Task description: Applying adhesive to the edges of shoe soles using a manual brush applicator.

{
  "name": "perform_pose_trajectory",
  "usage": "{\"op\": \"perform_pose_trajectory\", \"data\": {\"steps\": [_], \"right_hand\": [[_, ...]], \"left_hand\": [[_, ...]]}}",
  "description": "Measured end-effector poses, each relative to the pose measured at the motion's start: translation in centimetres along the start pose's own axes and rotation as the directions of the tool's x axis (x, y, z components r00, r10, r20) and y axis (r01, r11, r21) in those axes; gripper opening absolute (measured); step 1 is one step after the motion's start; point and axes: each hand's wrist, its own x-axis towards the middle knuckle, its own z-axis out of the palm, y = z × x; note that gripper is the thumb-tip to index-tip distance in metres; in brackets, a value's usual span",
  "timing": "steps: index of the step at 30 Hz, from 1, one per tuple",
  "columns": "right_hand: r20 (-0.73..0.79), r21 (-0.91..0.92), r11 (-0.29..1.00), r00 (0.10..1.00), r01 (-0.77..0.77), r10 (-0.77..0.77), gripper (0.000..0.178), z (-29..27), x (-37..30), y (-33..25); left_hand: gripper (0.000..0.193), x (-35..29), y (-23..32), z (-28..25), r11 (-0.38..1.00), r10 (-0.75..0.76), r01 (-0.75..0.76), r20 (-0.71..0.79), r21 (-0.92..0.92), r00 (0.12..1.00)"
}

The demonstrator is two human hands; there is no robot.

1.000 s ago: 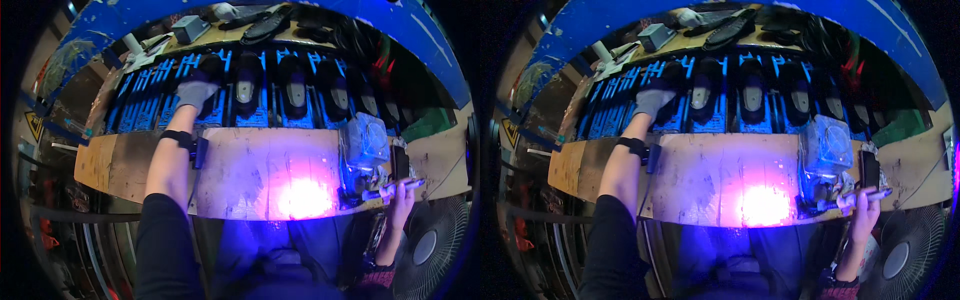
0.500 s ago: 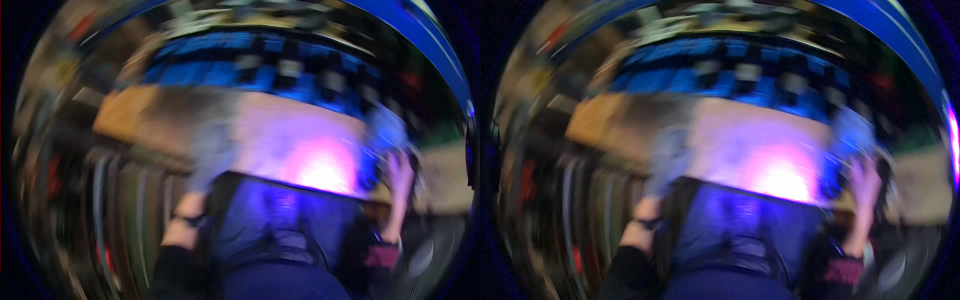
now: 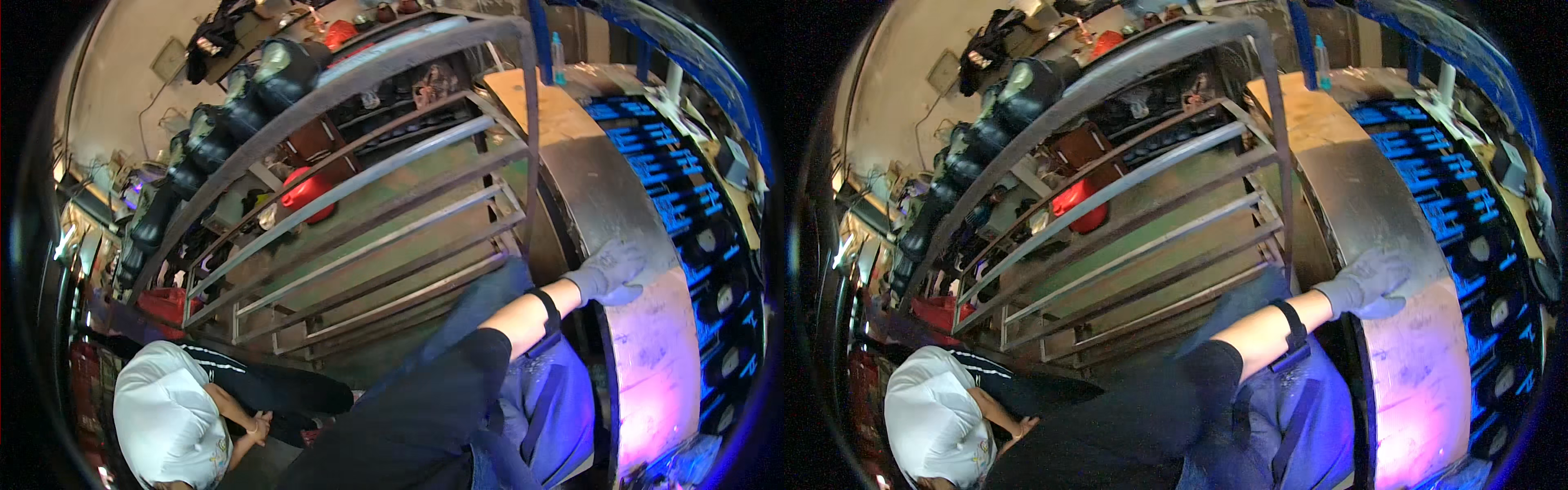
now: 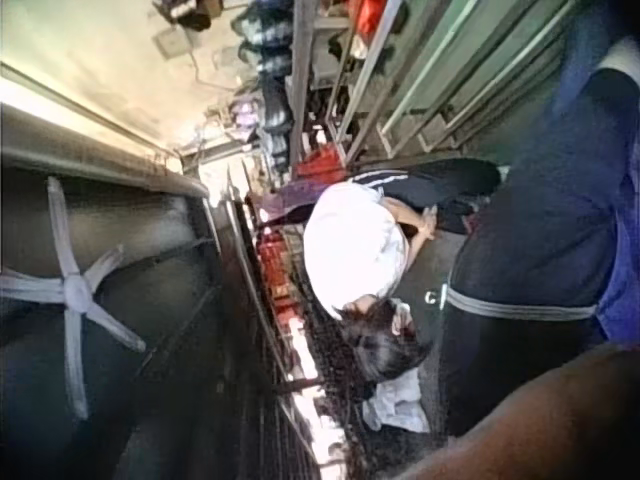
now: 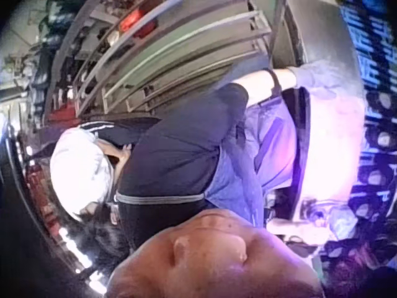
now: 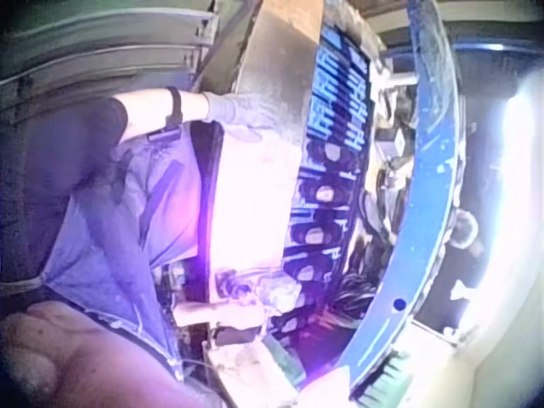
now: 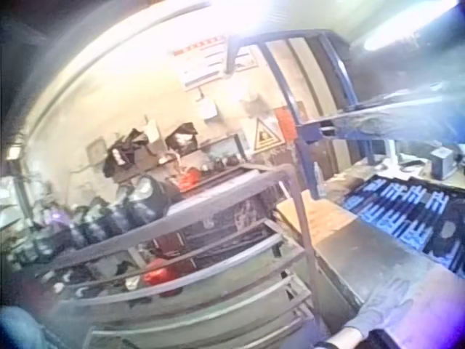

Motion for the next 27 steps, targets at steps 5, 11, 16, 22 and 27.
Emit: {"op": "perform_pose_trajectory", "data": {"steps": [5,11,16,22,27], "right_hand": [[0.561,0.262,0.948,0.828,-0.178,0.0,0.032,4.7,-4.9,-7.5],[0.595,0.785,0.531,0.627,-0.318,-0.503,0.012,15.4,-5.2,-14.6],[0.299,0.952,0.187,0.598,-0.243,-0.744,0.013,18.5,-0.2,-30.4],[0.096,0.993,0.115,0.493,0.007,-0.865,0.017,17.9,0.4,-48.8],[0.382,0.869,0.479,0.453,0.12,-0.806,0.029,21.1,-1.4,-51.4]], "left_hand": [[0.033,1.8,2.2,1.1,0.946,-0.063,0.069,0.027,-0.316,0.998],[0.036,-9.2,1.6,-13.7,0.932,-0.187,0.046,-0.367,-0.36,0.911],[0.049,-22.7,1.4,-40.5,0.874,-0.193,0.421,-0.62,0.244,0.76],[0.037,-28.2,0.9,-56.2,0.592,-0.179,0.805,-0.968,0.037,0.177],[0.036,-29.9,-2.0,-57.0,0.441,-0.368,0.883,-0.93,-0.162,0.013]]}}
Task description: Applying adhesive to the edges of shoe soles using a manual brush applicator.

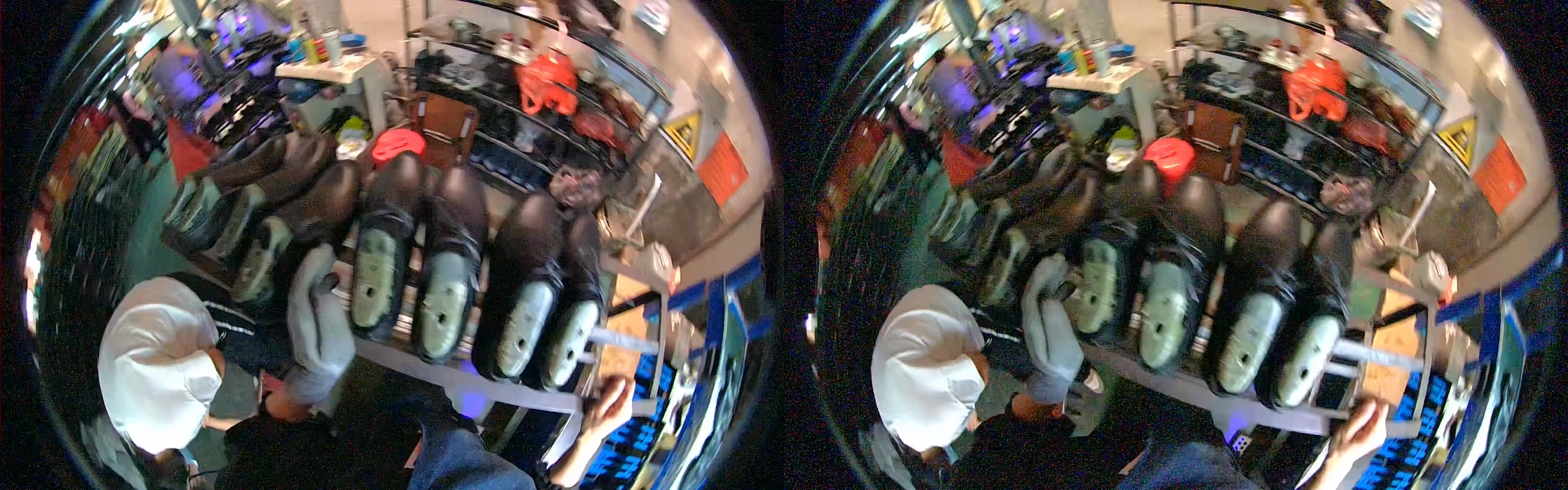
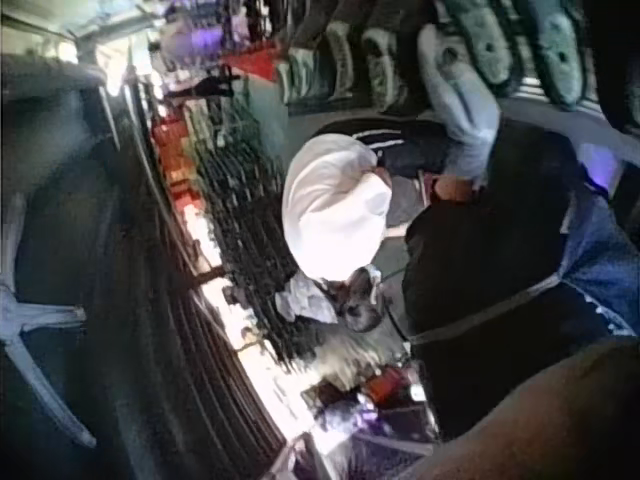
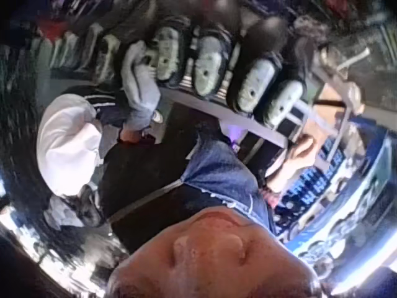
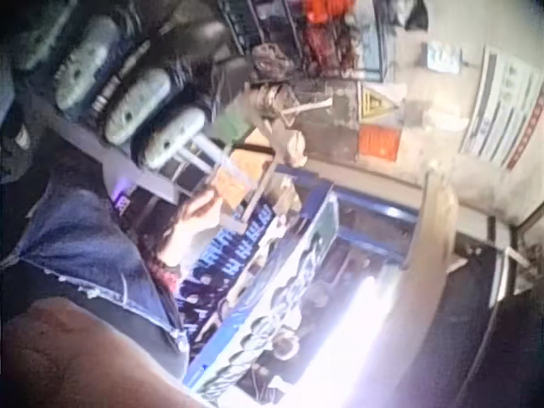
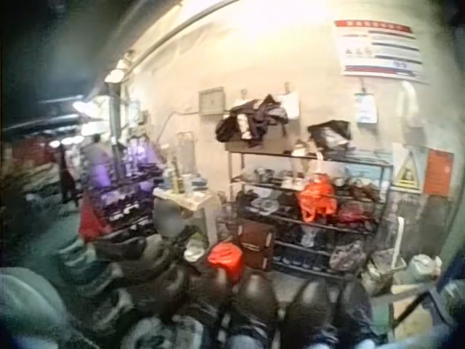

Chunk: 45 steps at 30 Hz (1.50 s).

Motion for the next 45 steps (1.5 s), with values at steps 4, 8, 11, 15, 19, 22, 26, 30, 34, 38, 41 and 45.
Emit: {"op": "perform_pose_trajectory", "data": {"steps": [4,8,11,15,19,22,26,30,34,38,41,45], "right_hand": [[0.108,0.023,0.986,0.981,-0.163,0.16,0.036,0.7,1.0,1.9],[0.245,0.001,0.954,0.925,-0.298,0.289,0.038,1.2,4.3,3.0],[0.607,0.281,0.866,0.776,-0.413,0.173,0.048,3.6,8.2,3.4],[0.654,0.493,0.637,0.735,-0.593,0.178,0.061,10.4,8.9,1.9],[0.75,0.511,0.139,0.519,-0.848,0.41,0.078,9.7,9.1,-1.9],[0.614,0.484,0.543,0.708,-0.687,0.348,0.074,10.6,9.3,0.1],[0.767,0.507,0.338,0.594,-0.793,0.242,0.057,11.8,7.3,-6.4],[0.874,0.485,-0.006,0.485,-0.874,0.025,0.043,10.1,6.8,-8.6],[0.851,0.516,0.02,0.516,-0.856,0.101,0.04,8.0,6.4,-7.6],[0.843,0.536,-0.078,0.538,-0.84,0.002,0.05,4.7,5.1,-5.1],[0.707,0.648,-0.301,0.699,-0.7,-0.103,0.049,2.0,2.3,-2.0],[0.577,0.781,-0.384,0.804,-0.492,0.144,0.048,-4.9,-6.4,5.8]], "left_hand": [[0.019,0.5,0.0,1.8,0.994,-0.089,0.088,0.023,0.06,0.996],[0.021,0.7,-1.1,2.6,0.922,-0.316,0.33,0.101,-0.201,0.944],[0.036,0.1,-3.1,4.5,0.639,-0.472,0.523,0.248,-0.564,0.846],[0.064,-2.3,-4.3,5.3,0.111,-0.29,0.592,0.544,-0.798,0.787],[0.068,-3.0,-4.9,4.9,0.944,0.299,-0.206,0.408,-0.256,0.863],[0.054,-1.7,-1.6,3.5,0.656,0.041,0.408,0.569,-0.635,0.821],[0.045,-0.9,0.0,4.5,0.559,-0.258,0.582,0.543,-0.591,0.799],[0.055,-1.8,1.8,6.4,-0.136,-0.24,0.748,0.754,-0.65,0.611],[0.048,-3.3,2.4,7.9,-0.286,-0.31,0.734,0.784,-0.616,0.538],[0.065,-4.9,5.5,7.7,-0.056,-0.421,0.745,0.692,-0.665,0.586],[0.066,-7.2,8.7,10.1,0.092,-0.548,0.794,0.636,-0.6,0.544],[0.066,-11.6,15.5,13.7,0.053,-0.267,0.932,0.894,-0.358,0.359]]}}
